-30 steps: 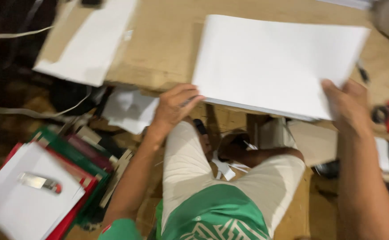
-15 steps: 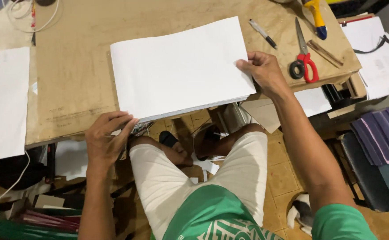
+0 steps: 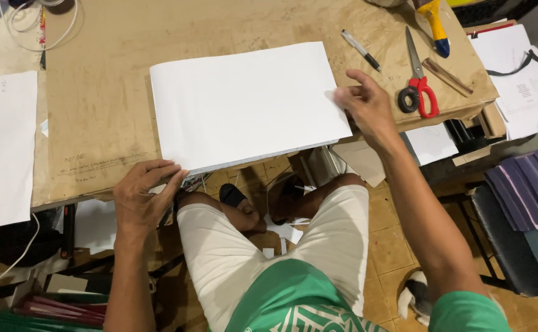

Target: The person organizes a stack of paper, marks a line with a pen, and then trims the edge of the entire stack using scissors.

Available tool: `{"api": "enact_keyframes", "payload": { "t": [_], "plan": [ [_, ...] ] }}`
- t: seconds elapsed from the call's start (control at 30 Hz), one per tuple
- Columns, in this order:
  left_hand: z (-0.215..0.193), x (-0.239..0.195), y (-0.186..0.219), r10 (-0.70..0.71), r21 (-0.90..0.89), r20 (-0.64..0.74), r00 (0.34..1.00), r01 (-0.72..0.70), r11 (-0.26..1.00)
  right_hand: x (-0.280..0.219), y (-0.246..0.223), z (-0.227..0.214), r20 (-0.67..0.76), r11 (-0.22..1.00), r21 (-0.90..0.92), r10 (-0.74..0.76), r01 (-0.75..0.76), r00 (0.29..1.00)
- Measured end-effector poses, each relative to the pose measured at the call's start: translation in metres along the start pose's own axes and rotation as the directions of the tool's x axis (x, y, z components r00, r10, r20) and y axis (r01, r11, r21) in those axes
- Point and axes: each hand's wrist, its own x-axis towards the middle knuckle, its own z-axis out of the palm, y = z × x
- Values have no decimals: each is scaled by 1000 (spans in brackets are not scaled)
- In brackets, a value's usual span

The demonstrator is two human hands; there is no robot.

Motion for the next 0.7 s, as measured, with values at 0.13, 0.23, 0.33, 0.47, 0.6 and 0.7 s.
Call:
{"api": "enact_keyframes", "payload": {
  "t": [0.13, 0.23, 0.33, 0.47, 0.6, 0.7],
  "plan": [
    [-1, 2, 3, 0, -7, -8, 1000, 0, 1000, -37, -18, -19, 237, 811, -403, -354, 423, 905],
    [-2, 0, 0, 22, 30, 6, 1000, -22, 999, -46, 6, -27, 367, 649, -481, -462, 590, 807],
    [0, 0, -3, 45, 53, 8, 999, -46, 998, -46, 17, -27, 359, 636, -457, -509, 622, 783],
    [0, -1, 2, 38, 31, -22, 999, -37, 999, -48, 22, -24, 325, 671, -412, -523, 616, 788],
    [5, -3, -1, 7, 5, -29, 1000, -7, 1000, -42, 24, -24, 299, 745, -362, -477, 560, 827],
    [10, 0, -8, 6, 11, -45, 999, -6, 1000, -34, 25, -22, 295, 731, -377, -487, 568, 822]
  ]
}}
